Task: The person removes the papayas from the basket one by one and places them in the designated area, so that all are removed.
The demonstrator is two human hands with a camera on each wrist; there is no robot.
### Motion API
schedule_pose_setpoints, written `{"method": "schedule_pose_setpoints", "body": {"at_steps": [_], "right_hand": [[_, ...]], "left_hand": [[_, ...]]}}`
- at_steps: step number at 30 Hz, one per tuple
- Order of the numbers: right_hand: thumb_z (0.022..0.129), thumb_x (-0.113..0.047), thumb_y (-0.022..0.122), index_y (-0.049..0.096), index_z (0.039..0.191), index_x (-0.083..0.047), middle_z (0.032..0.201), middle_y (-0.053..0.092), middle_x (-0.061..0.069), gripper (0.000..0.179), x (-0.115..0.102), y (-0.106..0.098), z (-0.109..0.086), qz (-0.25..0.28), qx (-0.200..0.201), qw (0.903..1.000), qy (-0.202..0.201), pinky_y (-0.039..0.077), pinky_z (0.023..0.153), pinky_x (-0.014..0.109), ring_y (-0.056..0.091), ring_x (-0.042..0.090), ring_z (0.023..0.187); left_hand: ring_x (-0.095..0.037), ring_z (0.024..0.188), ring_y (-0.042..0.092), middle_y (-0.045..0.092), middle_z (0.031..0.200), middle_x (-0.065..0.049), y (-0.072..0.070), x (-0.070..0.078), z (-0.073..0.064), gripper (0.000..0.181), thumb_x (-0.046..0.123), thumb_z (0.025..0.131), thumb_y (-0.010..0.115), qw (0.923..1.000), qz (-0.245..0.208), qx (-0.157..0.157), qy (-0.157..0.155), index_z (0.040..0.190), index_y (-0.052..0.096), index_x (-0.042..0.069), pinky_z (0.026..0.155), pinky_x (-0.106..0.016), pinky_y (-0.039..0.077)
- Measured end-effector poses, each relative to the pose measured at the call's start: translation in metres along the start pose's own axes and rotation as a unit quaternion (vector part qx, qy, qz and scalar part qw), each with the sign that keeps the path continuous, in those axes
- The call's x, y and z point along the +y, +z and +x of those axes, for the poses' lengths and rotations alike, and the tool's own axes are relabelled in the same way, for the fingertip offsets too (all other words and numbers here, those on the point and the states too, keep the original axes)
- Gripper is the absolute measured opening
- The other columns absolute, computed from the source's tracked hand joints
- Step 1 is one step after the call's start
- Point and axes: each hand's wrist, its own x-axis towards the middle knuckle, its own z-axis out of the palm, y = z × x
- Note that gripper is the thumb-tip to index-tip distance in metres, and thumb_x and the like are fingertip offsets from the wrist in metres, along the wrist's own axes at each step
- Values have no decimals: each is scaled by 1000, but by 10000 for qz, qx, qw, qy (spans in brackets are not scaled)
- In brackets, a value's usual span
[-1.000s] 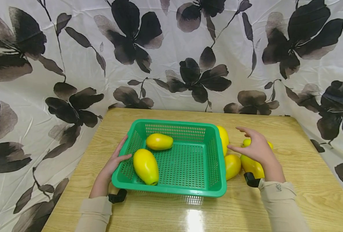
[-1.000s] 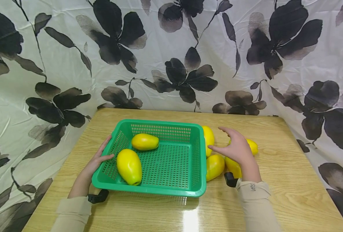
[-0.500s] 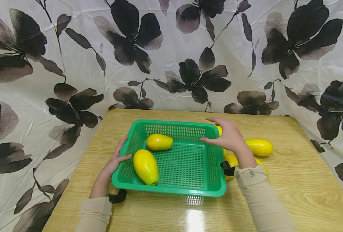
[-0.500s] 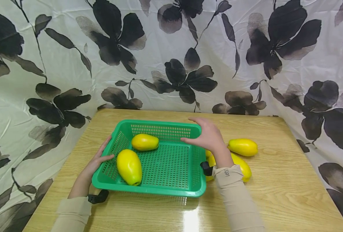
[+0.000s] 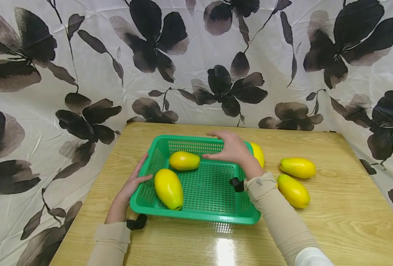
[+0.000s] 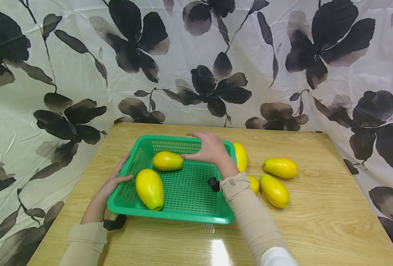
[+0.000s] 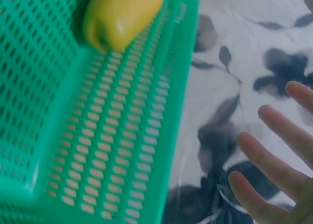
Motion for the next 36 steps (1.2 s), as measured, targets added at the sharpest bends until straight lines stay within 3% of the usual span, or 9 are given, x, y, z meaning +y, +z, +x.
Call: {"method": "schedule_pose_setpoints", "body": {"at_steps": [5, 10, 16, 25, 31, 36], "right_hand": [[60, -60, 61, 50, 119, -20, 114, 52, -2, 72, -2, 18, 11, 224, -189, 9991, -301, 41, 78, 35, 50, 18, 97], [60, -59, 62, 51, 118, -17, 115, 52, -2, 72, -2, 33, 17, 311, -439, 9979, -355, 38, 85, 34, 46, 16, 104], [61, -58, 62, 52, 116, -19, 114, 52, -5, 68, -4, 51, 28, 280, -543, 9972, -437, 35, 88, 31, 45, 11, 106], [63, -54, 63, 52, 117, -15, 115, 52, -2, 68, -5, 80, 47, 677, -605, 9946, -509, 34, 90, 31, 44, 13, 107], [64, -49, 65, 53, 116, -13, 115, 52, 1, 64, -3, 98, 57, 1233, -685, 9896, -281, 37, 86, 32, 46, 19, 105], [65, -47, 66, 54, 115, -15, 114, 52, -1, 61, -4, 111, 60, 1210, -844, 9890, -116, 39, 84, 29, 48, 17, 102]], "left_hand": [[-25, 126, 7, -6, 142, 5, -1, 0, 0, 67, 10, 86, 47, 10000, 80, -10, -10, 136, 10, 34, 93, -45, 25], [-26, 125, 4, -8, 141, 4, 0, 1, 0, 68, 10, 86, 47, 10000, 49, -67, -10, 137, 8, 33, 92, -48, 24], [-28, 124, 12, -8, 141, 3, 0, 2, -1, 68, 9, 86, 46, 10000, -1, -76, -25, 137, 7, 33, 88, -43, 32], [-28, 125, 13, -5, 142, 1, 0, -1, 1, 68, 7, 86, 45, 10000, -8, -58, -27, 136, 8, 33, 90, -42, 30], [-27, 124, 15, -4, 142, 3, 0, -1, 2, 67, 7, 86, 45, 10000, -58, -30, -47, 135, 10, 37, 90, -44, 29], [-27, 125, 15, -4, 142, 1, 0, -1, 2, 68, 7, 86, 45, 10000, 11, -13, -38, 135, 9, 36, 91, -45, 28]]}}
